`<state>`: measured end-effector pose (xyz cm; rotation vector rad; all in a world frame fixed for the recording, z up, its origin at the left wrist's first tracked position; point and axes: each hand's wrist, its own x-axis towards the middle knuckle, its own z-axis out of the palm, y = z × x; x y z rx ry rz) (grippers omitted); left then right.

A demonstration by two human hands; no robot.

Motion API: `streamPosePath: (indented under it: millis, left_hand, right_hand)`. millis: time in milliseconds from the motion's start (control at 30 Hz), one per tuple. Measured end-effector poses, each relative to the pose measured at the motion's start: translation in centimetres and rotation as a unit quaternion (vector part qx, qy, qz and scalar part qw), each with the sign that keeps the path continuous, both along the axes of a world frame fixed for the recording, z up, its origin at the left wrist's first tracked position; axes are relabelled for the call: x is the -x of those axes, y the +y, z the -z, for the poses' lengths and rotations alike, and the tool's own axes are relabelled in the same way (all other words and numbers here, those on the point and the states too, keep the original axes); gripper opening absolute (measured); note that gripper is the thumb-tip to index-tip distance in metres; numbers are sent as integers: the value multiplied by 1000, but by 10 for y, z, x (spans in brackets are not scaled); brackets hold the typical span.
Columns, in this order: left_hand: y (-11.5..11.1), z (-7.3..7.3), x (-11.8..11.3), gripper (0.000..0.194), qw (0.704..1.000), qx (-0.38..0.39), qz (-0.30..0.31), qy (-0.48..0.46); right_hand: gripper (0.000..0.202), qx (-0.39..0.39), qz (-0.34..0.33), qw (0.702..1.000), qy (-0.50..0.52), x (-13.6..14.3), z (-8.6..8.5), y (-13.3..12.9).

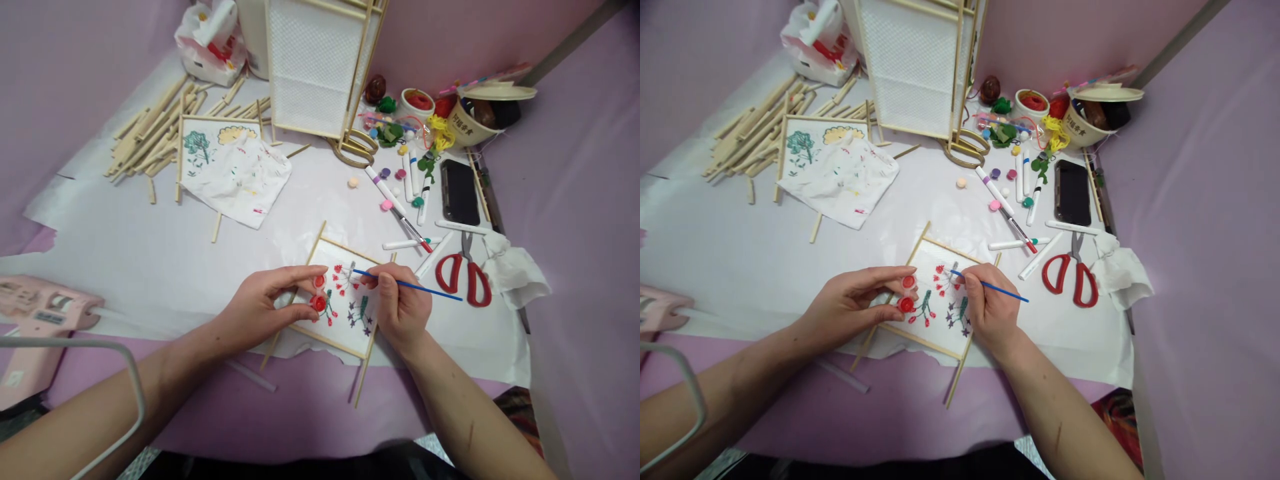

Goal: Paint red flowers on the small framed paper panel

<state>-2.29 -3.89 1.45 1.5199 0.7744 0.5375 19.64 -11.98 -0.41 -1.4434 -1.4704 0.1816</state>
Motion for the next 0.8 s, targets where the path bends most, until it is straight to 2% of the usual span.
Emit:
streamPosePath:
  millis: [800]
  left_hand:
    - [0,1,1,53,1000,-7,4,-2]
  right_hand:
    - [15,9,-7,1000,-16,-1,-1,0]
